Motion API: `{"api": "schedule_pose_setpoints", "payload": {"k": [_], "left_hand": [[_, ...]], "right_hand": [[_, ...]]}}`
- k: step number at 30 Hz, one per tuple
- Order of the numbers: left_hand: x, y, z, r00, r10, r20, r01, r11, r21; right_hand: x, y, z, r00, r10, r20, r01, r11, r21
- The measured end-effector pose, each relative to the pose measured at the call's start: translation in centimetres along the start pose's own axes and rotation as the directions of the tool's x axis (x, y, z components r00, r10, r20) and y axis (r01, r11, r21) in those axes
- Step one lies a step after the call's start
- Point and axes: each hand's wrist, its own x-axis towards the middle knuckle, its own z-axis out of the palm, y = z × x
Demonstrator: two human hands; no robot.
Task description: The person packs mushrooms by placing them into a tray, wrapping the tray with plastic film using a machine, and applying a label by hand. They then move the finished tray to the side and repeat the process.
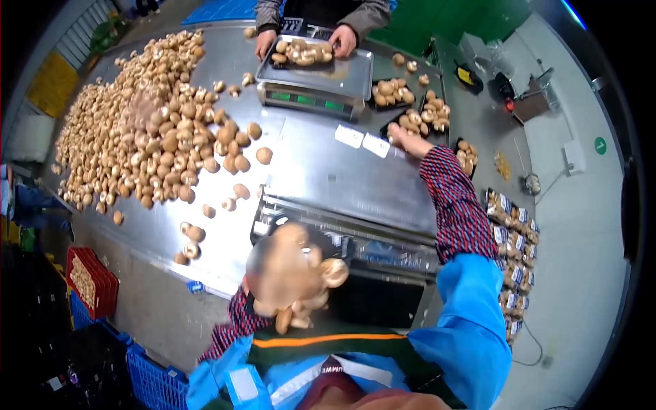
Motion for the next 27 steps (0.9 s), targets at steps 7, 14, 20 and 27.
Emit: {"api": "schedule_pose_setpoints", "payload": {"k": [7, 14, 20, 27], "left_hand": [[-1.0, 1.6, -0.3, 0.985, 0.155, -0.081, -0.164, 0.979, -0.12], [2.5, 2.1, 0.4, 0.975, 0.214, -0.058, -0.22, 0.963, -0.153], [5.3, -0.8, 2.4, 0.915, 0.391, -0.097, -0.387, 0.92, 0.058], [6.0, -5.7, 1.7, 0.957, 0.276, 0.087, -0.277, 0.961, -0.006]], "right_hand": [[7.1, 2.1, 0.7, 0.959, -0.158, 0.233, -0.017, 0.794, 0.608], [-14.1, -6.3, 5.6, 0.238, -0.944, -0.226, 0.683, 0.329, -0.653], [-28.9, -10.8, 7.3, 0.402, -0.911, 0.087, 0.911, 0.408, 0.062], [-26.4, -5.9, 16.9, 0.534, -0.51, -0.674, 0.681, 0.732, -0.016]]}}
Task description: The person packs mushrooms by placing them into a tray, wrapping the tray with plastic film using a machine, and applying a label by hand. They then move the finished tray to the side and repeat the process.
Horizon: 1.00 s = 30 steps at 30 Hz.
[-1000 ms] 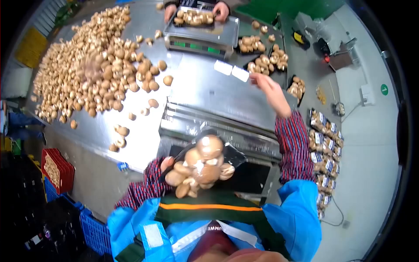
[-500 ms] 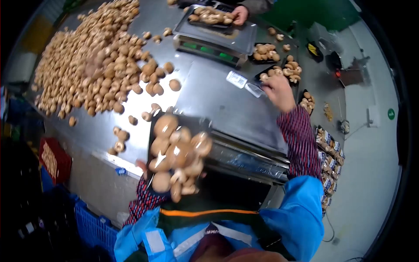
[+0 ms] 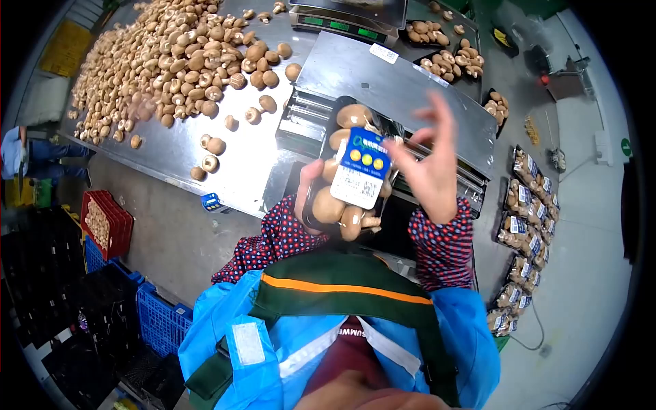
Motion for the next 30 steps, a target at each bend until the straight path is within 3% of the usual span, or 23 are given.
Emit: {"api": "schedule_pose_setpoints", "payload": {"k": [1, 3, 5, 6, 7, 8, 10, 11, 12, 14, 15, 16, 18, 20, 21, 22, 23, 24, 26, 27, 28, 29, 30], "left_hand": [[-0.3, -0.7, 0.4, 0.988, 0.001, -0.156, -0.01, 0.998, -0.058], [0.0, -1.6, 0.7, 0.997, -0.04, -0.069, 0.042, 0.999, 0.017], [1.3, -2.5, 0.3, 0.957, 0.071, -0.28, -0.113, 0.984, -0.136], [1.6, -2.5, 0.4, 0.928, 0.081, -0.364, -0.052, 0.995, 0.088], [2.0, -2.6, 1.2, 0.987, -0.076, -0.142, 0.041, 0.972, -0.23], [2.8, -3.3, 2.1, 0.986, -0.044, -0.162, 0.018, 0.987, -0.157], [4.2, -4.9, 2.5, 0.958, -0.059, -0.281, 0.094, 0.989, 0.113], [4.9, -6.0, 3.0, 0.955, -0.188, -0.228, 0.214, 0.972, 0.096], [5.9, -7.4, 2.5, 0.928, -0.243, -0.284, 0.319, 0.911, 0.262], [8.7, -10.8, 1.2, 0.87, -0.317, -0.378, 0.487, 0.673, 0.556], [10.6, -12.8, 1.0, 0.927, -0.307, -0.218, 0.33, 0.386, 0.862], [11.3, -13.3, 0.9, 0.935, -0.322, -0.152, 0.187, 0.08, 0.979], [13.3, -11.5, 1.9, 0.941, -0.335, -0.056, -0.102, -0.438, 0.893], [15.6, -8.1, 2.3, 0.972, -0.221, 0.078, -0.225, -0.786, 0.575], [16.8, -5.5, 1.9, 0.969, -0.132, 0.208, -0.203, -0.907, 0.368], [18.0, -2.4, 2.0, 0.969, -0.073, 0.235, -0.14, -0.95, 0.281], [19.1, 0.8, 2.2, 0.964, -0.011, 0.266, -0.062, -0.98, 0.187], [19.9, 4.4, 1.9, 0.946, 0.055, 0.32, 0.004, -0.988, 0.157], [21.0, 8.3, 1.2, 0.911, 0.18, 0.372, 0.204, -0.979, -0.027], [21.4, 9.8, 1.5, 0.898, 0.242, 0.368, 0.325, -0.928, -0.183], [21.5, 10.4, 1.9, 0.913, 0.303, 0.272, 0.356, -0.919, -0.17], [21.0, 14.0, -0.3, 0.896, 0.385, 0.223, 0.412, -0.907, -0.089], [20.5, 14.6, -1.4, 0.836, 0.496, 0.237, 0.521, -0.852, -0.055]], "right_hand": [[-0.6, 1.3, -0.3, 0.979, -0.039, -0.201, -0.012, 0.969, -0.247], [-3.1, 2.2, -0.4, 0.957, -0.167, -0.237, 0.099, 0.957, -0.272], [-7.1, -0.6, -0.5, 0.924, -0.34, 0.174, 0.376, 0.89, -0.257], [-9.2, -1.0, -1.2, 0.798, -0.401, 0.449, 0.472, 0.88, -0.052], [-10.4, -0.2, -2.7, 0.786, -0.44, 0.434, 0.511, 0.858, -0.056], [-11.7, 1.4, -5.1, 0.774, -0.471, 0.422, 0.546, 0.835, -0.07], [-13.2, 2.9, -7.9, 0.984, -0.164, 0.073, 0.146, 0.967, 0.207], [-13.5, 3.1, -8.6, 0.938, 0.309, -0.156, -0.161, 0.788, 0.594], [-13.5, 5.9, -8.0, 0.84, 0.48, -0.252, -0.133, 0.634, 0.762], [-15.5, 9.4, -8.3, 0.728, 0.684, 0.034, -0.115, 0.073, 0.991], [-16.7, 10.8, -9.1, 0.656, 0.733, 0.178, -0.071, -0.175, 0.982], [-19.2, 14.7, -9.4, 0.721, 0.659, 0.214, 0.063, -0.369, 0.927], [-22.3, 18.5, -12.4, 0.556, 0.827, -0.084, 0.187, -0.026, 0.982], [-26.3, 21.0, -18.7, 0.426, 0.861, -0.277, 0.286, 0.162, 0.945], [-27.5, 22.0, -21.8, 0.389, 0.88, -0.274, 0.375, 0.121, 0.919], [-28.6, 24.0, -24.4, 0.065, 0.889, -0.453, 0.245, 0.426, 0.871], [-33.6, 28.3, -27.5, 0.233, 0.866, -0.442, 0.167, 0.412, 0.896], [-32.4, 29.0, -29.5, 0.045, 0.851, -0.524, 0.091, 0.518, 0.85], [-41.3, 42.0, -34.0, -0.081, 0.727, -0.682, -0.257, 0.646, 0.719], [-43.4, 45.6, -36.9, -0.065, 0.685, -0.725, -0.76, 0.437, 0.481], [-45.6, 49.3, -39.9, -0.048, 0.641, -0.766, -0.994, 0.045, 0.1], [-46.2, 52.1, -40.2, 0.07, 0.623, -0.779, -0.979, 0.192, 0.065], [-43.8, 49.8, -39.4, -0.147, 0.557, -0.817, -0.979, 0.034, 0.2]]}}
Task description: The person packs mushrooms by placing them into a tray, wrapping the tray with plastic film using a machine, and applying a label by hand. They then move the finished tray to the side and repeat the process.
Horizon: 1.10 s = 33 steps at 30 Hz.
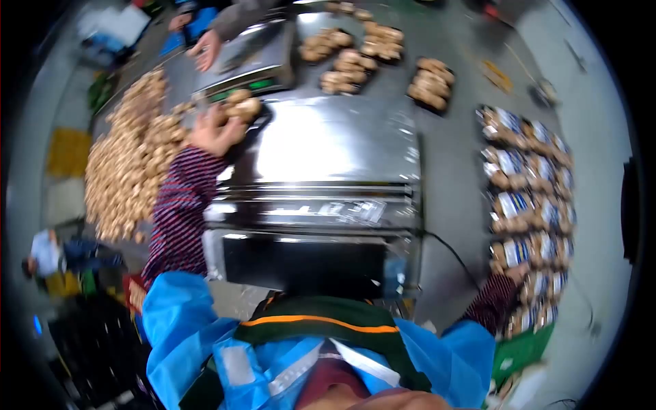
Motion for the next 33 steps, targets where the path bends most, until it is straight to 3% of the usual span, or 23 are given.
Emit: {"api": "schedule_pose_setpoints", "payload": {"k": [1, 2, 3, 4, 5, 6, 8, 9, 10, 12, 13, 14, 15, 16, 18, 19, 21, 23, 24, 25, 27, 28, 33], "left_hand": [[-0.4, -0.2, 0.0, 1.0, -0.016, -0.026, 0.015, 0.999, -0.033], [-0.7, 1.1, -1.8, 0.996, -0.015, 0.085, 0.025, 0.994, -0.109], [-0.8, 2.4, -3.3, 0.98, 0.001, 0.197, 0.039, 0.978, -0.203], [-1.1, 2.1, -2.5, 0.99, 0.052, 0.128, -0.033, 0.988, -0.148], [-1.6, 1.8, -1.5, 0.992, 0.111, 0.067, -0.105, 0.99, -0.094], [-1.9, 1.9, -1.4, 0.987, 0.153, 0.059, -0.144, 0.981, -0.133], [-3.0, 2.9, -1.1, 0.955, 0.295, -0.003, -0.288, 0.929, -0.233], [-3.8, 4.4, -1.8, 0.937, 0.349, -0.017, -0.342, 0.906, -0.25], [-4.3, 5.7, -2.3, 0.926, 0.378, -0.004, -0.366, 0.895, -0.253], [-5.5, 8.0, -2.3, 0.889, 0.457, -0.027, -0.445, 0.849, -0.284], [-5.8, 9.0, -2.5, 0.869, 0.494, -0.006, -0.474, 0.831, -0.293], [-6.0, 9.8, -2.9, 0.846, 0.532, 0.029, -0.495, 0.805, -0.327], [-6.2, 10.5, -3.4, 0.822, 0.566, 0.062, -0.511, 0.781, -0.358], [-6.1, 10.8, -3.7, 0.8, 0.588, 0.119, -0.514, 0.774, -0.37], [-6.6, 10.7, -3.5, 0.816, 0.577, 0.051, -0.524, 0.773, -0.358], [-7.0, 10.3, -3.9, 0.824, 0.567, 0.02, -0.525, 0.775, -0.352], [-8.6, 7.7, -5.8, 0.838, 0.544, -0.039, -0.517, 0.769, -0.376], [-11.3, 3.5, -7.9, 0.894, 0.447, -0.033, -0.425, 0.822, -0.379], [-12.4, 1.4, -7.2, 0.932, 0.358, -0.064, -0.359, 0.882, -0.306], [-13.7, -0.3, -6.2, 0.958, 0.274, -0.088, -0.287, 0.929, -0.232], [-14.3, -2.2, -5.1, 0.967, 0.216, -0.136, -0.244, 0.941, -0.236], [-14.6, -2.4, -5.0, 0.964, 0.194, -0.18, -0.233, 0.945, -0.229], [-17.7, -4.1, -5.5, 0.993, 0.078, -0.083, -0.097, 0.962, -0.257]], "right_hand": [[-3.4, -3.4, -1.8, 0.97, 0.215, -0.111, -0.218, 0.976, -0.015], [-6.8, -7.0, -3.5, 0.889, 0.407, -0.21, -0.413, 0.911, 0.017], [-10.2, -9.3, -5.0, 0.905, 0.306, -0.295, -0.33, 0.943, -0.034], [-10.1, -7.3, -4.7, 0.947, 0.138, -0.289, -0.094, 0.982, 0.161], [-11.9, -9.0, -5.6, 0.921, 0.195, -0.336, -0.2, 0.98, 0.018], [-13.9, -10.7, -6.4, 0.963, 0.183, -0.2, -0.145, 0.971, 0.189], [-13.0, -10.3, -4.2, 0.998, -0.057, -0.02, 0.06, 0.865, 0.498], [-11.5, -9.2, -2.1, 0.966, -0.258, -0.008, 0.208, 0.759, 0.618], [-19.1, -15.9, -4.8, 0.883, -0.458, -0.104, 0.431, 0.704, 0.565], [-24.2, -21.9, -4.0, 0.705, -0.706, -0.068, 0.573, 0.51, 0.641], [-31.5, -27.8, -7.7, 0.626, -0.77, 0.123, 0.532, 0.537, 0.655], [-35.9, -30.8, -8.3, 0.504, -0.85, 0.152, 0.504, 0.432, 0.748], [-39.3, -33.1, -8.4, 0.363, -0.921, 0.14, 0.645, 0.357, 0.676], [-43.6, -35.7, -9.7, 0.143, -0.986, 0.082, 0.777, 0.163, 0.608], [-49.2, -38.9, -9.0, -0.136, -0.989, 0.052, 0.812, -0.081, 0.577], [-51.2, -39.4, -8.6, -0.131, -0.991, 0.028, 0.863, -0.1, 0.495], [-51.2, -39.0, -7.4, -0.018, -0.998, 0.068, 0.849, 0.021, 0.528], [-48.0, -36.9, -6.0, 0.107, -0.972, 0.208, 0.894, 0.185, 0.408], [-46.6, -35.6, -5.1, 0.123, -0.956, 0.265, 0.954, 0.188, 0.235], [-47.0, -35.3, -4.8, 0.138, -0.938, 0.319, 0.943, 0.223, 0.248], [-49.0, -35.2, -4.1, 0.043, -0.941, 0.336, 0.962, 0.13, 0.24], [-50.3, -35.5, -4.7, 0.057, -0.946, 0.319, 0.978, 0.117, 0.175], [-48.7, -33.6, -8.9, 0.059, -0.974, 0.218, 0.952, 0.121, 0.28]]}}
